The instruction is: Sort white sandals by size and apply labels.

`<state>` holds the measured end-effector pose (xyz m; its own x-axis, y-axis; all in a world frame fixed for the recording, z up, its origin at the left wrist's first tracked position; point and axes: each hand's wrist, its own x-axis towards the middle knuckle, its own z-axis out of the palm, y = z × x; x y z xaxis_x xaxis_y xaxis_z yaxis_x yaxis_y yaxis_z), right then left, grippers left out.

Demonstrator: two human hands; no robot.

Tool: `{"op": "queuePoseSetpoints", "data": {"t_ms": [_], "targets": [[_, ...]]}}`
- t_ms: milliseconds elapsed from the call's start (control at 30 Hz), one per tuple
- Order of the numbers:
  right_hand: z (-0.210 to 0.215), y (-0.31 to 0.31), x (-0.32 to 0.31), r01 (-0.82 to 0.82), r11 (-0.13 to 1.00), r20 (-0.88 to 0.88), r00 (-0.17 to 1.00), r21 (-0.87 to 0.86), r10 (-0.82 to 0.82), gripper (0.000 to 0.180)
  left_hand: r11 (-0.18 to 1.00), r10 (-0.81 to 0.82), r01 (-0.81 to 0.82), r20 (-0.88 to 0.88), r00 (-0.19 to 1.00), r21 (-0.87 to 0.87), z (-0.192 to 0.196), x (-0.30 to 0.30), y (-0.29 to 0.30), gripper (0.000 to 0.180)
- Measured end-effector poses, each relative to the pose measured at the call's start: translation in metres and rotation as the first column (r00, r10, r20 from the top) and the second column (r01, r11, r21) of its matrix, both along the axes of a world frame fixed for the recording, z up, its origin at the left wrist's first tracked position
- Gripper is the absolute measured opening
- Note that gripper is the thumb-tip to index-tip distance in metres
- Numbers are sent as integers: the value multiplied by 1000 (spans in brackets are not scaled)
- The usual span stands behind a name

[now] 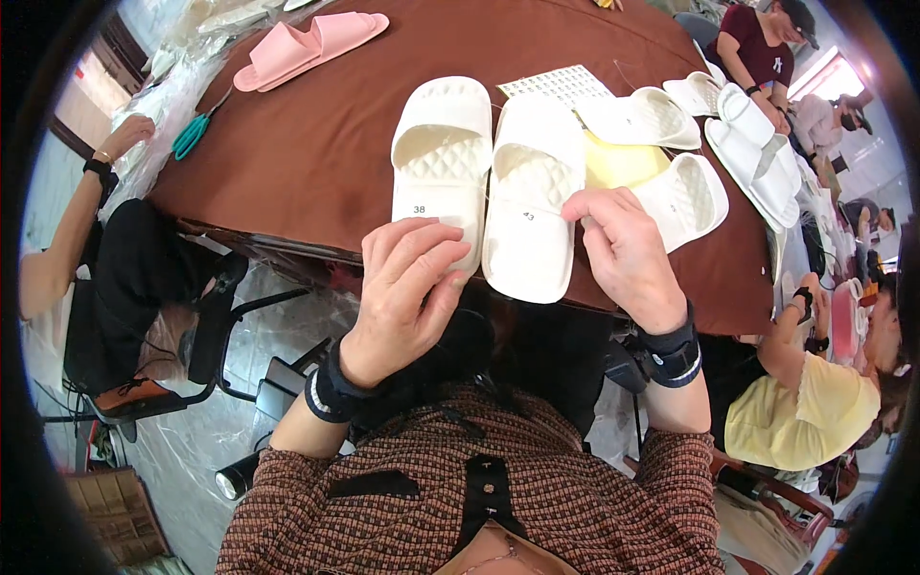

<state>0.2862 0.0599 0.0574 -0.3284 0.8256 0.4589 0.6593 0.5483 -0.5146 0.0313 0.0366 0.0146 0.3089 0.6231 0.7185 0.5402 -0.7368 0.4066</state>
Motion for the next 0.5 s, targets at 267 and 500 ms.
{"op": "queuePoseSetpoints", "data": {"t_ms": [267,500], "targets": [[-6,14,-11,-137,989,-45,989,61,140,29,999,-40,37,-149,988,-24,19,15,3,30],[-7,19,-19,-91,996,-107,990,-2,90,35,984,-53,-1,-295,954,-180,31,21,10,33]]}}
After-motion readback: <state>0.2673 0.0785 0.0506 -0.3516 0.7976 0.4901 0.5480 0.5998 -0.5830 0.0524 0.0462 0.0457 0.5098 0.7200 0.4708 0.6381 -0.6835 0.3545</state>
